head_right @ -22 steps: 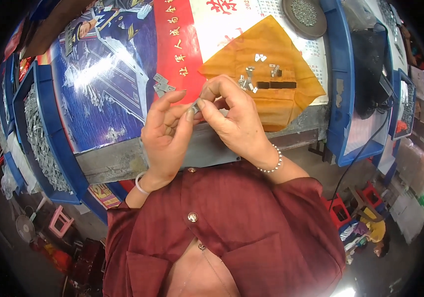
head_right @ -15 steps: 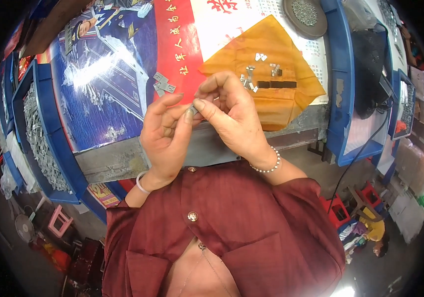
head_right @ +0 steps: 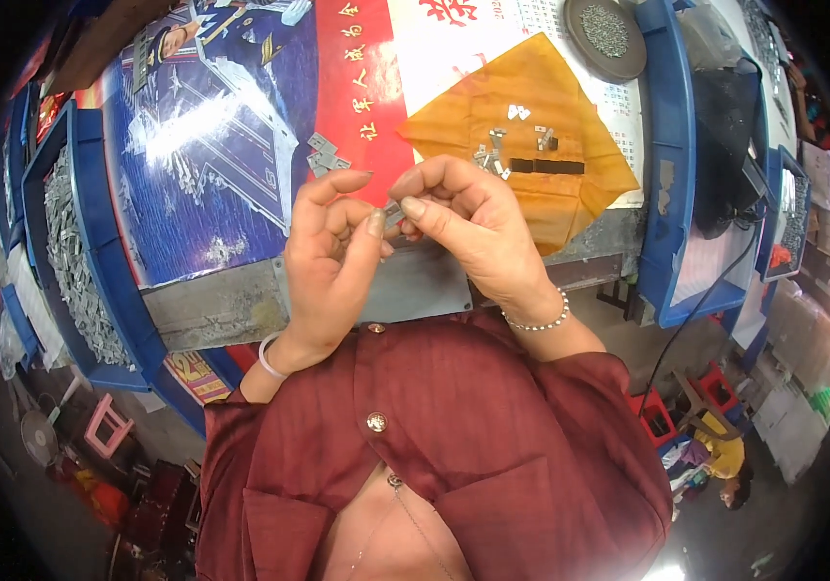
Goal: Assembling small metal components by hand at a workshop station.
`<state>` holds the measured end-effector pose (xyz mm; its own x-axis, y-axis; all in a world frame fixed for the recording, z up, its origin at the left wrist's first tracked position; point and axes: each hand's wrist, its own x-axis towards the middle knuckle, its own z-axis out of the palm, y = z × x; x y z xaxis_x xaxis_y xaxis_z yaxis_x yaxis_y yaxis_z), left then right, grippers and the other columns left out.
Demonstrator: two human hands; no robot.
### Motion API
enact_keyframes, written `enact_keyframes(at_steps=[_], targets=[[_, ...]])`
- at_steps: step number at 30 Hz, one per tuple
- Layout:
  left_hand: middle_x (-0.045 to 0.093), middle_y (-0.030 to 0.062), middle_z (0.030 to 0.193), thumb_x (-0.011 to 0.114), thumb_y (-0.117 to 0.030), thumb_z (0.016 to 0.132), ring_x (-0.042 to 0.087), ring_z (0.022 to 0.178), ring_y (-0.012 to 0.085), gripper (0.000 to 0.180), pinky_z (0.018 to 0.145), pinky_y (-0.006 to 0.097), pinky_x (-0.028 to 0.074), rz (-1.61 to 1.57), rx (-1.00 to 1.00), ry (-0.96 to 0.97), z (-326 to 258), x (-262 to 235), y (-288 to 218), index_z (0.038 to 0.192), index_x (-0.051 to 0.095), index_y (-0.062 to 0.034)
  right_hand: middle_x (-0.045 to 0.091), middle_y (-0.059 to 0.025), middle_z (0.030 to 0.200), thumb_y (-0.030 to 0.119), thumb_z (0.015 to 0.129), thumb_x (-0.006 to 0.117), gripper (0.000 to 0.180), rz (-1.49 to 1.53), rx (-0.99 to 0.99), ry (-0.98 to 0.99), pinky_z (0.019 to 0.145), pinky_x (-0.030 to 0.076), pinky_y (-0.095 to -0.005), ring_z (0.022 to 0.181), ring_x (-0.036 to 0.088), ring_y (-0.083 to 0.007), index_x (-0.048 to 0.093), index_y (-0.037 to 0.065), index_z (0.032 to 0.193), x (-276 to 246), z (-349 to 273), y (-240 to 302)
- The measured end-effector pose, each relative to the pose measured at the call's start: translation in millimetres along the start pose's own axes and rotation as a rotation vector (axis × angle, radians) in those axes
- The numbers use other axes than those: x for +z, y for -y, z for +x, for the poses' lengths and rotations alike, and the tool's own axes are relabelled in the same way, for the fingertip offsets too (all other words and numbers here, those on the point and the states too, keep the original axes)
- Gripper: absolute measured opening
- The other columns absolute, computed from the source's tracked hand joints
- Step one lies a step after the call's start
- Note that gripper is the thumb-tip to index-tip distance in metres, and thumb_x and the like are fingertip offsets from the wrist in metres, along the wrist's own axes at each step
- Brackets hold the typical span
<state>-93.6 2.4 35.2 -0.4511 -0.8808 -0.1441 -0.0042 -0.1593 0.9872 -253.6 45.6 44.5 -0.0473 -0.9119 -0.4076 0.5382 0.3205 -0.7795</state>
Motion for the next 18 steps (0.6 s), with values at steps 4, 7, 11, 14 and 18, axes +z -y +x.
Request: enact_keyframes(at_steps=[4,7,11,14,18], targets=[[0.062,0.0061,0.074,0.055,0.006,0.087,0.059,0.066,0.0090,0.035,0.059,0.023,0.047,0.068,0.086,0.017,-1.4,2.6,1.4,0.121,0.046,0.0019,0.060,-0.0032,0.093,0.007,0.094,0.058,0.013,-0.133,-0.070,-0.035,0.070,0.050,-0.0228,0.081,0.059,-0.0087,0.057,-0.001,0.104,5.5,-1.3,-0.8],[0.061,0.0072,0.075,0.056,0.007,0.086,0.060,0.065,0.0103,0.037,0.058,0.024,0.048,0.131,0.210,0.029,-1.1,3.3,5.5,0.121,0.045,0.0027,0.061,-0.0043,0.090,0.006,0.094,0.057,0.012,-0.295,-0.192,-0.059,0.068,0.052,-0.0240,0.078,0.061,-0.0093,0.056,-0.002,0.102,9.4,-4.3,-6.6],[0.061,0.0078,0.076,0.056,0.008,0.086,0.060,0.064,0.0106,0.037,0.057,0.024,0.048,0.176,0.234,0.002,1.1,3.5,7.1,0.121,0.045,0.0035,0.062,-0.0082,0.086,0.002,0.092,0.056,0.011,-0.599,-0.348,-0.128,0.066,0.053,-0.0258,0.075,0.063,-0.0104,0.055,-0.005,0.101,12.8,-1.8,-18.6],[0.060,0.0077,0.074,0.055,0.008,0.085,0.059,0.064,0.0105,0.037,0.056,0.024,0.048,0.170,0.203,0.001,-0.6,1.6,7.0,0.120,0.045,0.0039,0.062,-0.0064,0.090,0.003,0.094,0.055,0.013,-0.382,-0.208,-0.086,0.072,0.053,-0.0255,0.081,0.062,-0.0098,0.055,-0.004,0.105,12.7,-3.6,-14.8],[0.059,0.0075,0.075,0.054,0.010,0.085,0.058,0.063,0.0099,0.037,0.056,0.023,0.048,0.185,0.249,-0.020,-0.4,4.3,8.2,0.120,0.044,0.0038,0.062,-0.0046,0.093,0.005,0.096,0.054,0.015,-0.264,-0.188,-0.048,0.076,0.053,-0.0247,0.087,0.061,-0.0090,0.054,-0.003,0.108,10.8,-5.0,-18.3]])
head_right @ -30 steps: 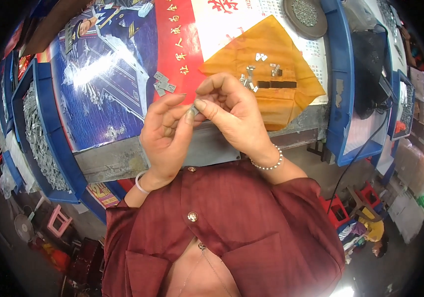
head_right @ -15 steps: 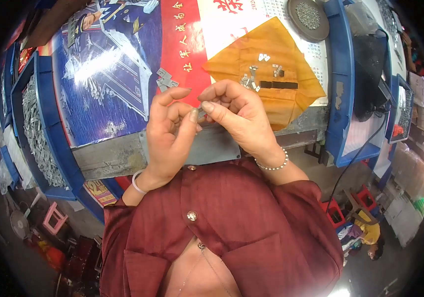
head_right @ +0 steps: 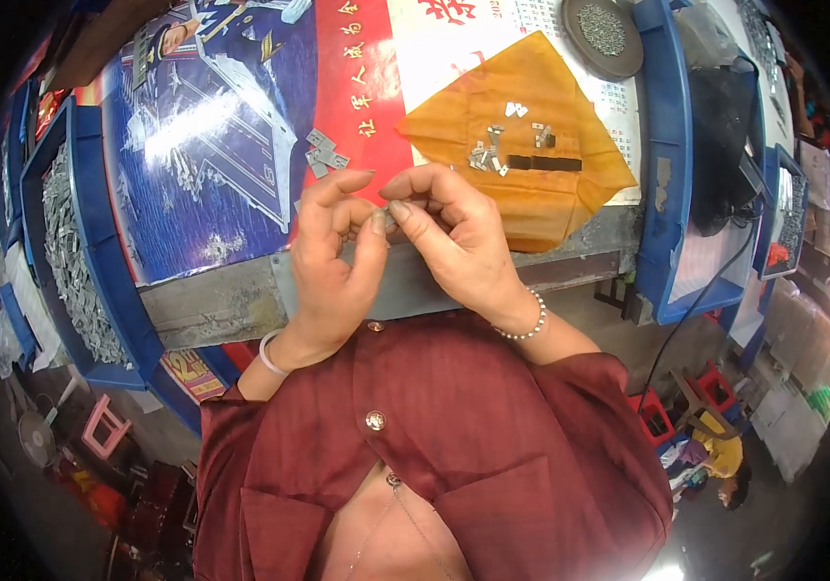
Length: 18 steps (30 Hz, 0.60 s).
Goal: Assembling small metal components by hand at a workshop station.
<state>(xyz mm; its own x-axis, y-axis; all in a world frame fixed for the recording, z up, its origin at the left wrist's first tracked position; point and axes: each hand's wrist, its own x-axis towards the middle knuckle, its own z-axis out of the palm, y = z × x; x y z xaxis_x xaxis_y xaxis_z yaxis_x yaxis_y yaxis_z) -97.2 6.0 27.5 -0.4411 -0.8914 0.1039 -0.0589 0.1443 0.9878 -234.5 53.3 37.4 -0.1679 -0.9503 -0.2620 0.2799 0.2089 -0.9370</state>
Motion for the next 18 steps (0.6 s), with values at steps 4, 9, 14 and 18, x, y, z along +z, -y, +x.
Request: enact_keyframes(at_steps=[4,9,14,18], targets=[[0.059,0.0071,0.077,0.052,0.009,0.085,0.058,0.065,0.0093,0.037,0.058,0.023,0.048,-0.043,-0.049,0.043,-1.7,-1.5,-2.9,0.121,0.043,0.0035,0.062,-0.0054,0.094,0.004,0.094,0.056,0.015,0.084,0.075,-0.004,0.076,0.053,-0.0247,0.086,0.061,-0.0093,0.055,-0.003,0.108,-3.1,0.3,2.0],[0.060,0.0060,0.077,0.051,0.007,0.086,0.059,0.070,0.0092,0.038,0.063,0.024,0.047,-0.289,-0.247,0.050,-5.5,-4.0,-5.3,0.122,0.042,0.0025,0.063,-0.0066,0.096,0.000,0.091,0.057,0.017,0.148,0.179,0.023,0.078,0.053,-0.0253,0.087,0.063,-0.0113,0.056,-0.004,0.108,-8.0,-1.1,13.3],[0.060,0.0057,0.076,0.051,0.006,0.086,0.059,0.068,0.0096,0.038,0.061,0.024,0.047,-0.252,-0.206,0.060,-6.6,-1.7,-2.9,0.123,0.042,0.0015,0.062,-0.0068,0.096,-0.004,0.087,0.055,0.019,0.129,0.206,0.002,0.080,0.051,-0.0254,0.087,0.063,-0.0116,0.056,-0.004,0.105,-6.9,-2.9,15.8],[0.060,0.0077,0.074,0.052,0.006,0.085,0.060,0.061,0.0134,0.038,0.054,0.027,0.048,-0.063,-0.082,0.052,-2.1,-2.8,-4.8,0.122,0.045,0.0011,0.062,-0.0057,0.095,-0.004,0.086,0.056,0.019,0.158,0.191,0.006,0.078,0.050,-0.0238,0.085,0.061,-0.0100,0.056,-0.004,0.105,-5.5,1.2,8.3]])
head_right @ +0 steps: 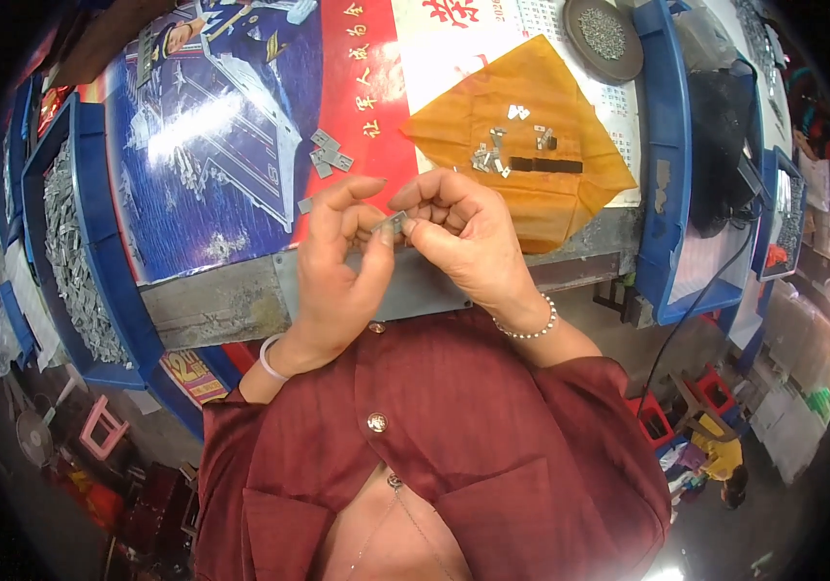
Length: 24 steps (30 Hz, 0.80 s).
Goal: Assembling small metal components by hand at a workshop station.
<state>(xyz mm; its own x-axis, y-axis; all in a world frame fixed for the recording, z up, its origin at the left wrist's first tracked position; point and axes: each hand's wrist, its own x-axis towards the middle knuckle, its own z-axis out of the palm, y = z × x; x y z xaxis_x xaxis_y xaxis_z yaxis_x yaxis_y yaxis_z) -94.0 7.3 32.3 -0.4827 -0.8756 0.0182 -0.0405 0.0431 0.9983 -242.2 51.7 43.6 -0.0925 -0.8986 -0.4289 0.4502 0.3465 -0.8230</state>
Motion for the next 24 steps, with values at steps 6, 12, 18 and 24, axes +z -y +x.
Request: enact_keyframes(at_steps=[6,12,18,24], targets=[[0.063,0.0114,0.088,0.058,0.004,0.083,0.061,0.064,0.0137,0.036,0.055,0.026,0.047,0.179,-0.006,0.000,0.9,-3.1,-2.6,0.117,0.049,0.0016,0.059,-0.0018,0.092,-0.006,0.084,0.055,0.021,-0.031,-0.062,-0.065,0.073,0.047,-0.0208,0.082,0.057,-0.0063,0.057,-0.003,0.104,1.2,2.3,-9.8],[0.064,0.0116,0.077,0.058,0.003,0.082,0.063,0.055,0.0215,0.032,0.048,0.032,0.048,0.217,0.091,-0.067,2.4,-1.1,-2.2,0.113,0.049,-0.0010,0.059,-0.0022,0.091,-0.006,0.084,0.056,0.016,-0.038,-0.090,-0.054,0.075,0.047,-0.0219,0.084,0.058,-0.0081,0.056,-0.002,0.099,4.5,1.7,-9.1],[0.066,0.0114,0.079,0.057,0.001,0.082,0.063,0.058,0.0233,0.034,0.051,0.034,0.048,0.178,0.086,-0.040,4.0,1.8,-4.6,0.114,0.047,-0.0023,0.059,-0.0025,0.089,-0.006,0.084,0.055,0.017,-0.044,-0.079,-0.074,0.073,0.048,-0.0219,0.079,0.057,-0.0075,0.056,-0.002,0.101,2.1,-3.1,-4.9],[0.062,0.0133,0.078,0.058,0.000,0.084,0.064,0.060,0.0230,0.034,0.053,0.034,0.049,0.128,-0.077,-0.048,2.9,-0.7,-10.8,0.117,0.049,-0.0024,0.061,-0.0047,0.093,-0.008,0.082,0.053,0.023,-0.007,-0.080,-0.052,0.077,0.050,-0.0245,0.086,0.060,-0.0105,0.056,-0.002,0.104,6.2,1.5,-3.2]])
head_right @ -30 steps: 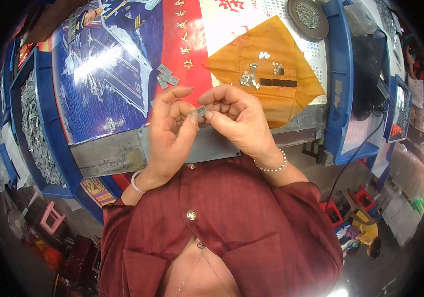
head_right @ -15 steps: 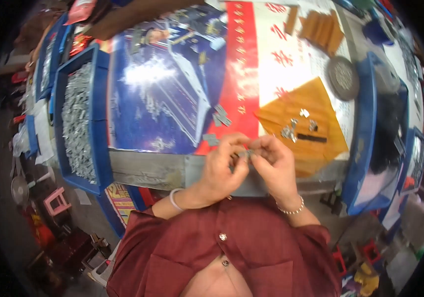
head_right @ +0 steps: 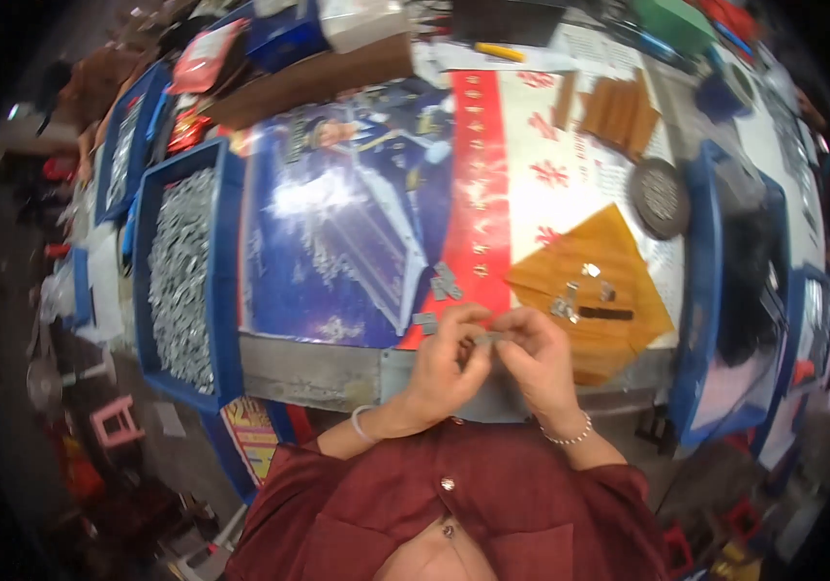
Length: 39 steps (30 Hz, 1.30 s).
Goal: Assembling small metal components by hand at a workshop station.
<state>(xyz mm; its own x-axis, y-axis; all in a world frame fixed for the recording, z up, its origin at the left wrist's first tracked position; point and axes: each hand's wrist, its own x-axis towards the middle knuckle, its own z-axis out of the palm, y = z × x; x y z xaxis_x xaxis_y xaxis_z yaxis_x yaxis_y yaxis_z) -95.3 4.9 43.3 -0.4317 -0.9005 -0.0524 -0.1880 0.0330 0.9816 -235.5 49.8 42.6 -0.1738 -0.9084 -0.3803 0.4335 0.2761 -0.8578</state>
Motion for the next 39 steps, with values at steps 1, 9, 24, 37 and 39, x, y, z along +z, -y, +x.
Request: enact_keyframes(at_steps=[1,9,24,37,39], targets=[[0.063,0.0123,0.078,0.058,0.001,0.084,0.064,0.061,0.0203,0.035,0.054,0.032,0.049,-0.042,0.020,0.008,0.2,0.1,1.9,0.118,0.048,-0.0015,0.061,-0.0049,0.095,-0.008,0.082,0.053,0.022,0.024,0.006,-0.007,0.077,0.050,-0.0245,0.086,0.060,-0.0104,0.056,-0.002,0.104,0.5,0.7,-1.7],[0.059,0.0051,0.076,0.052,0.005,0.086,0.054,0.063,0.0078,0.040,0.058,0.022,0.043,-0.196,-0.080,0.069,1.7,-8.1,5.5,0.125,0.042,-0.0004,0.060,-0.0047,0.093,-0.005,0.085,0.056,0.018,0.120,0.020,0.033,0.073,0.050,-0.0238,0.080,0.060,-0.0099,0.057,-0.003,0.103,3.6,5.3,-6.9],[0.058,0.0037,0.077,0.046,0.004,0.090,0.052,0.068,0.0063,0.039,0.061,0.020,0.041,-0.301,-0.216,0.186,-1.4,-11.8,1.1,0.128,0.038,-0.0016,0.060,-0.0054,0.093,-0.003,0.087,0.056,0.017,0.090,0.094,0.047,0.073,0.049,-0.0257,0.080,0.059,-0.0118,0.056,-0.002,0.103,1.1,0.3,1.6],[0.057,0.0032,0.075,0.047,0.003,0.088,0.050,0.065,0.0056,0.038,0.060,0.020,0.042,-0.498,-0.381,0.195,8.9,-29.0,-4.6,0.125,0.039,-0.0036,0.061,-0.0050,0.095,0.004,0.092,0.055,0.019,-0.216,-0.040,0.064,0.076,0.047,-0.0240,0.086,0.057,-0.0088,0.057,-0.003,0.110,-13.9,4.0,21.5],[0.057,0.0026,0.074,0.048,0.003,0.088,0.050,0.064,0.0054,0.039,0.060,0.020,0.041,-0.486,-0.380,0.196,8.8,-29.7,-3.9,0.125,0.039,-0.0029,0.061,-0.0049,0.094,0.003,0.090,0.057,0.019,-0.421,-0.197,0.125,0.075,0.048,-0.0253,0.084,0.058,-0.0098,0.059,-0.003,0.108,-14.7,4.0,20.8]])
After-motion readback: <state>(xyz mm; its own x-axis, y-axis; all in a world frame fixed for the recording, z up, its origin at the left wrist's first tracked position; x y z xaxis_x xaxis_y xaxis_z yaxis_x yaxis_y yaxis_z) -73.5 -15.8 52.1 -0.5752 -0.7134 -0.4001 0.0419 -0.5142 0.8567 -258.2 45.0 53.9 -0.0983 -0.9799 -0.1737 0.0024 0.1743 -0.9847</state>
